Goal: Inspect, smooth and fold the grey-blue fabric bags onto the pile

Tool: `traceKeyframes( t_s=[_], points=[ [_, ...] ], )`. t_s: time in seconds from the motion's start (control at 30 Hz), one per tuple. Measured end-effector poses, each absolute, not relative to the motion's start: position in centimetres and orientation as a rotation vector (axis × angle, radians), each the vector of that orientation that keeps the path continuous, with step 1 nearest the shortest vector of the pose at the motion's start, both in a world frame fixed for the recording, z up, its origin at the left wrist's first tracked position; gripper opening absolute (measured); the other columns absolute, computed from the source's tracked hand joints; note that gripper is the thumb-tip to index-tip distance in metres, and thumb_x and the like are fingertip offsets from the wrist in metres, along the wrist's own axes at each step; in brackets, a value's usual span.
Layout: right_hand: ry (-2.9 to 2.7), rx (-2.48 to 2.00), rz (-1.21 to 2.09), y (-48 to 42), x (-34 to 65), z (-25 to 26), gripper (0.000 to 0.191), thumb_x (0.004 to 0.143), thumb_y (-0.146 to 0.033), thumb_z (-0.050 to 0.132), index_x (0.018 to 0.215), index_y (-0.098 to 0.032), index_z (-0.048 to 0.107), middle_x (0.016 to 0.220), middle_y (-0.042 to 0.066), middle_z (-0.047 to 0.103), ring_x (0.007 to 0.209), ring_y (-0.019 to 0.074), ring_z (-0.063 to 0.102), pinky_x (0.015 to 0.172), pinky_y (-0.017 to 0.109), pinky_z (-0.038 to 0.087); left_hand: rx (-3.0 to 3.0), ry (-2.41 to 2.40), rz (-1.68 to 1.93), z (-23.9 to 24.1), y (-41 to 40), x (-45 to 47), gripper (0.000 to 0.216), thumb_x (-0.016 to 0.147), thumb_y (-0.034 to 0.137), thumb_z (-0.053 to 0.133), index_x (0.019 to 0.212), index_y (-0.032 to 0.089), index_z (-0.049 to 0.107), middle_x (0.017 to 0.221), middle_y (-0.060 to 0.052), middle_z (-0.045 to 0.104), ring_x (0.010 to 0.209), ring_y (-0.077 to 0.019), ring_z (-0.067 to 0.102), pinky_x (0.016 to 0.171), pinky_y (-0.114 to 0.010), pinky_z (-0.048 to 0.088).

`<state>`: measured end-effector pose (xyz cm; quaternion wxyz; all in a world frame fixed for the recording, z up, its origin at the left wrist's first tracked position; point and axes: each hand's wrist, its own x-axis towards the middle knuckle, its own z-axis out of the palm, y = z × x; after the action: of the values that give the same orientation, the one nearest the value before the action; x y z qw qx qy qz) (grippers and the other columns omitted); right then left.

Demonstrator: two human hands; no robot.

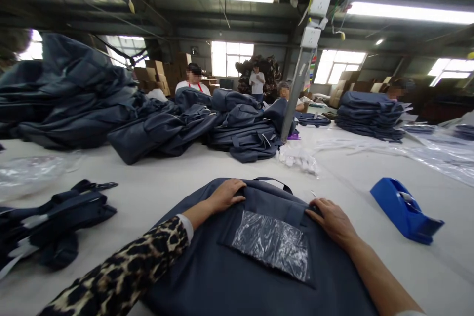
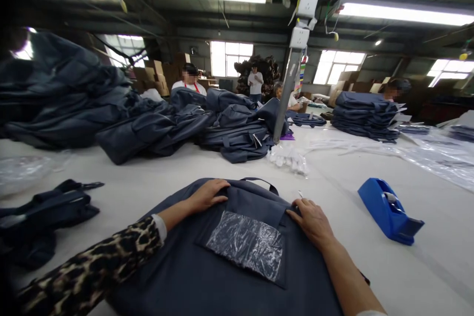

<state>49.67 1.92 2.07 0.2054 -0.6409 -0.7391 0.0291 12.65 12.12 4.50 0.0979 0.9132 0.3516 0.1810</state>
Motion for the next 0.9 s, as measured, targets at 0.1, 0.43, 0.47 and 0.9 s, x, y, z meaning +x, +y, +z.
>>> traceKeyframes(
  t_s=[0.1,0.43,0.47,0.9],
  points=[
    [-2.003,-1.815,0.083,1.1,49.9,1.2,0.037,0.088,-0.058,0.051,0.093,-0.023,0.063,0.091,0.007,0.067,0.088,0.0259,0.062,0.082,0.04,0.047,2.735,0.957,0.58,4.0,12.6,11.8,0.043,0.089,0.034,0.063,0.13,0.022,0.055,0.133,-0.011,0.057,0.125,-0.0263,0.051,0.109,-0.042,0.038],
    [-2.074,-1.575,0.03,-2.4,48.7,2.6,0.036,0.09,-0.053,0.054,0.067,-0.025,0.055,0.065,-0.001,0.059,0.058,0.0159,0.057,0.054,0.027,0.041,2.681,0.819,0.408,5.6,13.5,10.7,0.06,0.089,0.043,0.063,0.143,0.027,0.043,0.14,-0.009,0.052,0.129,-0.0252,0.049,0.111,-0.041,0.038],
    [-2.09,-1.519,0.051,-3.1,48.7,2.8,0.036,0.09,-0.052,0.056,0.067,-0.025,0.054,0.063,-0.002,0.058,0.055,0.0147,0.056,0.052,0.026,0.04,2.667,0.789,0.389,5.5,13.4,10.7,0.061,0.089,0.043,0.063,0.145,0.028,0.041,0.141,-0.008,0.051,0.129,-0.0246,0.048,0.111,-0.04,0.038],
    [-2.024,-1.484,0.421,-7.9,50.7,4.4,0.019,0.078,-0.043,0.072,0.071,-0.029,0.061,0.061,0.001,0.057,0.049,0.0155,0.051,0.042,0.026,0.038,2.508,1.007,0.325,7.4,11.6,8.7,0.051,0.085,0.051,0.063,0.129,0.029,0.049,0.114,-0.003,0.065,0.097,-0.0217,0.064,0.084,-0.029,0.051]
  ],
)
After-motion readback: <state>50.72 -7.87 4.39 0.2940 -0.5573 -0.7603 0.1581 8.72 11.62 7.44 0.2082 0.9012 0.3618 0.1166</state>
